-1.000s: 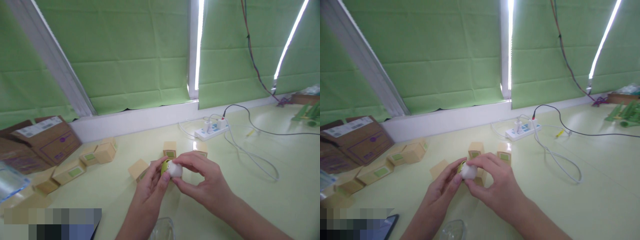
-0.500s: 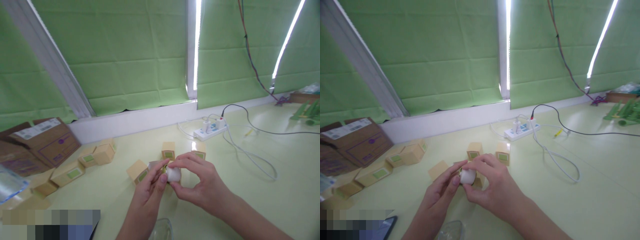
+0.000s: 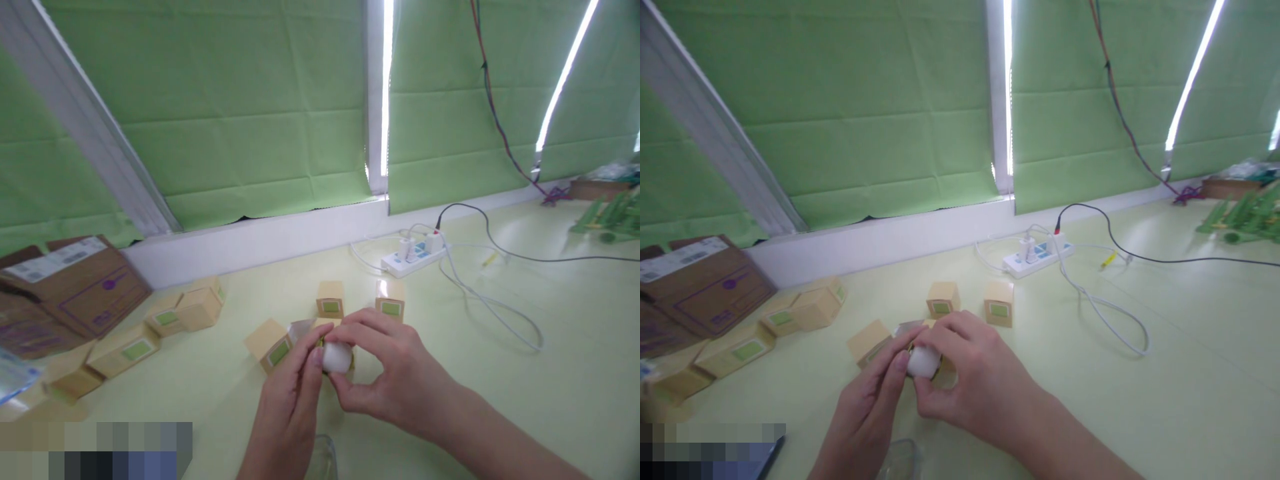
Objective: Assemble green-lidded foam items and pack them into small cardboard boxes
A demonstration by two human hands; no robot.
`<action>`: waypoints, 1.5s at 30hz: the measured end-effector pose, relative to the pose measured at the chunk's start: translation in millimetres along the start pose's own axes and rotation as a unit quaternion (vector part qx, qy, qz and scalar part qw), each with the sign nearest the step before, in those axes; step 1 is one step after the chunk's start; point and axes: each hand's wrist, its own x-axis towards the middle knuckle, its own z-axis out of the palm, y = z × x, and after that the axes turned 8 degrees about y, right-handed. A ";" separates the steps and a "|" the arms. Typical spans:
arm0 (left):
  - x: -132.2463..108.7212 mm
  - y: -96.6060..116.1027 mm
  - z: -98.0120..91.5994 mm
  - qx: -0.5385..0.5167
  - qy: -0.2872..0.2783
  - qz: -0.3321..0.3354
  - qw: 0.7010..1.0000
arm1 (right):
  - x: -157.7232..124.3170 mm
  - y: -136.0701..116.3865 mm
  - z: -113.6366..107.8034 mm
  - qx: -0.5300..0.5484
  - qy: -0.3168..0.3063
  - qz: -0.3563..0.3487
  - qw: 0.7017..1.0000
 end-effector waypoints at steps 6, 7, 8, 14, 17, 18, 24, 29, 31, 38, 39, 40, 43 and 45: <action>1.8 -2.3 -1.6 -0.025 -0.002 -0.031 0.999 | -0.8 -1.8 1.3 -0.003 0.031 -0.003 1.000; 2.4 -1.7 -1.8 -0.029 0.003 -0.037 0.999 | -0.9 -1.6 1.1 -0.004 0.036 -0.006 0.999; 2.8 -0.9 -2.0 -0.033 0.010 -0.043 0.998 | -1.0 -1.4 0.8 -0.005 0.040 -0.009 0.999; 2.9 0.7 -4.8 -0.107 0.005 -0.118 0.987 | -0.3 0.2 -0.4 0.010 0.064 -0.008 0.998; 4.0 -1.6 -6.0 -0.143 -0.012 -0.136 0.980 | 0.2 0.5 -0.9 0.026 0.071 -0.008 0.997; 4.8 -2.1 -6.3 -0.151 -0.014 -0.135 0.979 | 0.2 0.5 -1.0 0.029 0.071 -0.008 0.997; 6.3 4.0 -3.7 -0.098 -0.001 -0.068 0.993 | -0.5 -2.0 -1.0 0.024 0.057 -0.011 0.998; 2.9 11.7 2.3 -0.069 0.021 -0.030 0.997 | 1.2 -6.5 -1.7 0.009 0.041 0.001 0.999; 2.8 13.4 3.8 -0.069 0.022 -0.022 0.997 | 1.7 -7.9 -1.8 -0.001 0.034 0.001 0.999; 1.6 13.1 5.2 -0.057 0.022 -0.024 0.998 | 2.7 -11.3 -1.9 -0.018 0.000 0.021 1.000; 1.1 12.4 4.9 -0.060 0.023 -0.024 0.998 | 2.7 -11.3 -2.1 -0.021 -0.003 0.023 1.000; 0.6 11.7 4.5 -0.061 0.022 -0.025 0.998 | 2.6 -11.1 -2.5 -0.024 -0.005 0.024 0.999; -0.3 10.4 2.8 -0.057 0.024 -0.041 0.997 | 1.7 -9.0 -3.8 -0.023 -0.003 0.016 1.000; 0.0 10.9 2.3 -0.054 0.030 -0.051 0.997 | 1.1 -7.4 -4.5 -0.017 0.003 0.005 1.000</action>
